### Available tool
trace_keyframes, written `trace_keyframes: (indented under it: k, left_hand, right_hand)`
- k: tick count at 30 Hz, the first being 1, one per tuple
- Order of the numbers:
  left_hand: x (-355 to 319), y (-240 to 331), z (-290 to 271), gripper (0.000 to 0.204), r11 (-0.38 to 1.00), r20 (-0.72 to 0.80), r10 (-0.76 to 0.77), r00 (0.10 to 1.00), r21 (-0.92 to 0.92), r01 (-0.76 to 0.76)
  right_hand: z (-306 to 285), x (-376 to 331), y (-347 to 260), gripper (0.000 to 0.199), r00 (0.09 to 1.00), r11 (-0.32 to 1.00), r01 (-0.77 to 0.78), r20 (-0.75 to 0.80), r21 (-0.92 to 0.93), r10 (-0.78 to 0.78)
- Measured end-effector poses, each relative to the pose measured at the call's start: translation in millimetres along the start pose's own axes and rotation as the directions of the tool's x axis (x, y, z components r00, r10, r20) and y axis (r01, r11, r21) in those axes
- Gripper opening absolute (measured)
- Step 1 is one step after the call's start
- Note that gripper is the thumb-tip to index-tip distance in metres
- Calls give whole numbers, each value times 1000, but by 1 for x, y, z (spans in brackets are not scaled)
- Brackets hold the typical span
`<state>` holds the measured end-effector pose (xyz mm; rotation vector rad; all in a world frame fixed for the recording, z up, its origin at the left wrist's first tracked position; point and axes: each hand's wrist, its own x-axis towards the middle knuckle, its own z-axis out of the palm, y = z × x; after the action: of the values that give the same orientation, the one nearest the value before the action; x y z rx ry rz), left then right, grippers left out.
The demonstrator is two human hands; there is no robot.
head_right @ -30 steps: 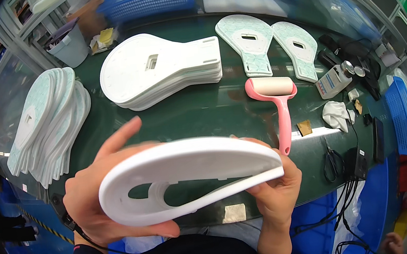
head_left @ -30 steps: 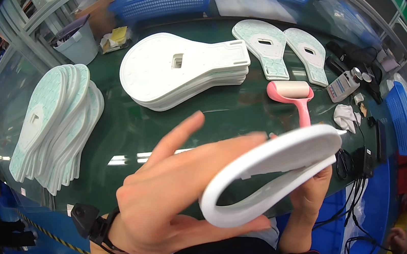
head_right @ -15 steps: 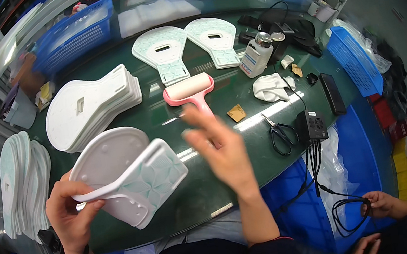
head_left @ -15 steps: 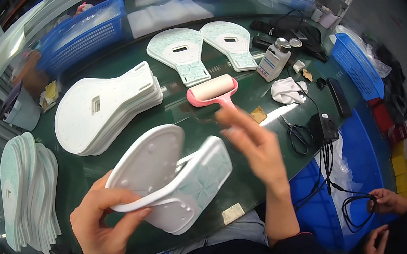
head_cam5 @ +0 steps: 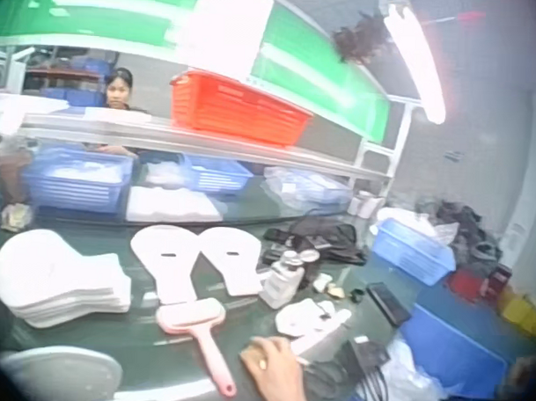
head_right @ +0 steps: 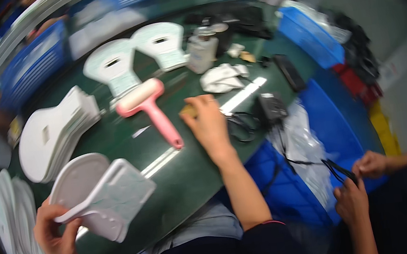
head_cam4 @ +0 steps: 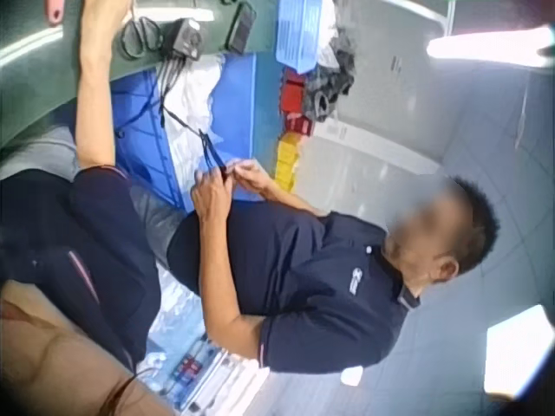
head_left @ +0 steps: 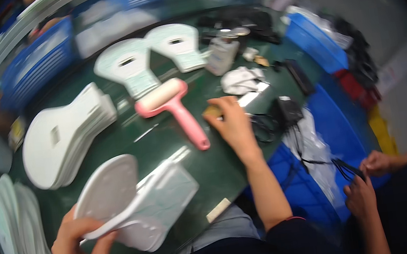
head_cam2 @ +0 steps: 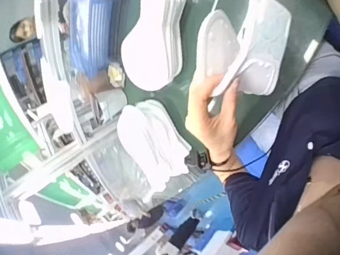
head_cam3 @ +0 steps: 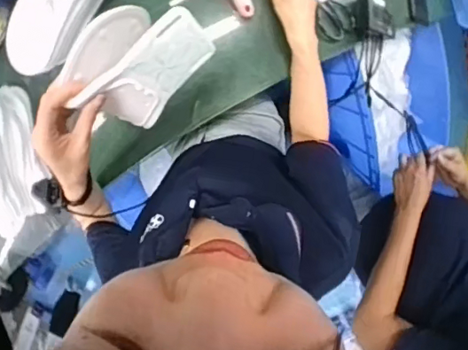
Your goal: Assembling and inspecting white plastic shell components and electronic wiring for a device.
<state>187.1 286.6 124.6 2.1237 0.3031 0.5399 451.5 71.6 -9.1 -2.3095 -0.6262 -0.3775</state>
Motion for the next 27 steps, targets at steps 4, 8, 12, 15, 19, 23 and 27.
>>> trace_keyframes:
  k: [4, 8, 12, 15, 19, 23, 27]
  left_hand:
    - [6, -6, 4, 21, 1000, 28, -11, 1000, -1, 11]
    - [11, -7, 12, 19, 999, 58, -18, 998, -28, 20]
    - [8, -5, 13, 19, 999, 9, -32, 999, -31, 32]
    - [2, -8, -1, 20, 999, 7, -14, 1000, -35, 15]
    - [13, -12, 11, 26, 990, -76, 81, 994, -113, -89]
    - [23, -4, 12, 26, 976, 17, 206, 978, -82, -204]
    - [18, -2, -7, 26, 968, 26, 249, 968, -32, -249]
  right_hand:
    - [2, 1, 10, 34, 994, 999, 42, -103, 27, -39]
    - [-8, -6, 22, 38, 992, 995, -76, -93, 61, 82]
    - [-8, -5, 23, 33, 980, 967, -189, -34, 171, 197]
    - [-8, -1, 16, 22, 985, 961, -173, 14, 217, 174]
    - [-3, -1, 22, 14, 994, 969, -99, -27, 225, 108]
    - [-36, -8, -43, 10, 936, 760, -52, -235, 647, 264]
    - [-53, -38, -132, 17, 907, 570, 152, -342, 808, 243]
